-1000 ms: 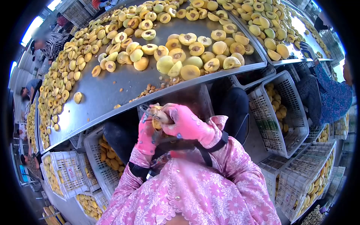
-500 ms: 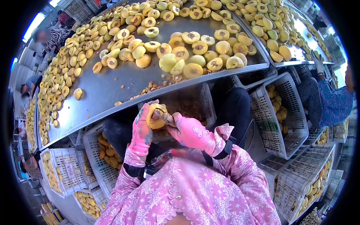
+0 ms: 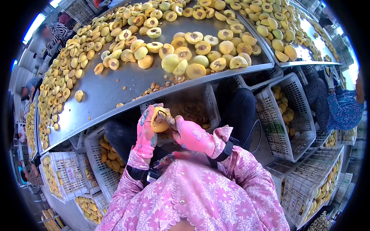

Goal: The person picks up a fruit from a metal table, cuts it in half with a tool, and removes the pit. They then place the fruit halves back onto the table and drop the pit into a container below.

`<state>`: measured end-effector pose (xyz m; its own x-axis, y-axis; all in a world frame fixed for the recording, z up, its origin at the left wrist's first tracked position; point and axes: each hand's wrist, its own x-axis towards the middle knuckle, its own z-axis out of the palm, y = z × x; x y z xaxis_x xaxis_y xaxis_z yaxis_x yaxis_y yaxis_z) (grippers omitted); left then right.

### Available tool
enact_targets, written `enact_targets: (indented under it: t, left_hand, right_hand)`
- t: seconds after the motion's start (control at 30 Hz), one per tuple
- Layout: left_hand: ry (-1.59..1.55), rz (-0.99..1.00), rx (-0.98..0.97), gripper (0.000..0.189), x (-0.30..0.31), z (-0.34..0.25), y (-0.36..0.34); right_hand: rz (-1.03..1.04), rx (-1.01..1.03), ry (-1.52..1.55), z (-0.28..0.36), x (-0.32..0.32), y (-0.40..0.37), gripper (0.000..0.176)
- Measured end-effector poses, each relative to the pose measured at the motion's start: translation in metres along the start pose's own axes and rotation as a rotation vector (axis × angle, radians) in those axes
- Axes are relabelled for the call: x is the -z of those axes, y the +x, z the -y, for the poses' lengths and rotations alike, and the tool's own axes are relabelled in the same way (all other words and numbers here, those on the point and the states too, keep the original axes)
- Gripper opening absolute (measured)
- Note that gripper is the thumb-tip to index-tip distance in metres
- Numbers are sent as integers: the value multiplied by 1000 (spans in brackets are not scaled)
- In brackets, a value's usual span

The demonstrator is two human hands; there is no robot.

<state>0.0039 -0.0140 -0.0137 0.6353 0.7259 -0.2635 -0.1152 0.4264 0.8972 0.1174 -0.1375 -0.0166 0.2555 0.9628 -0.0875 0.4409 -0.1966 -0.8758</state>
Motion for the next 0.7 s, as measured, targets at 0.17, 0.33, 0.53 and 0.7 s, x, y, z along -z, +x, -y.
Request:
enact_targets:
  t: [0.17, 0.33, 0.53, 0.7]
  left_hand:
    - [79, 19, 12, 38, 1, -4, 1]
    - [239, 130, 64, 34, 23, 2, 15]
    - [270, 149, 177, 30, 38, 18, 18]
    - [106, 31, 133, 33, 36, 32, 12]
  right_hand:
    - [12, 9, 44, -6, -7, 1, 20]
    - [162, -38, -22, -6, -3, 5, 24]
    - [275, -94, -139, -19, -8, 7, 27]
    - [230, -149, -298, -12, 3, 12, 25]
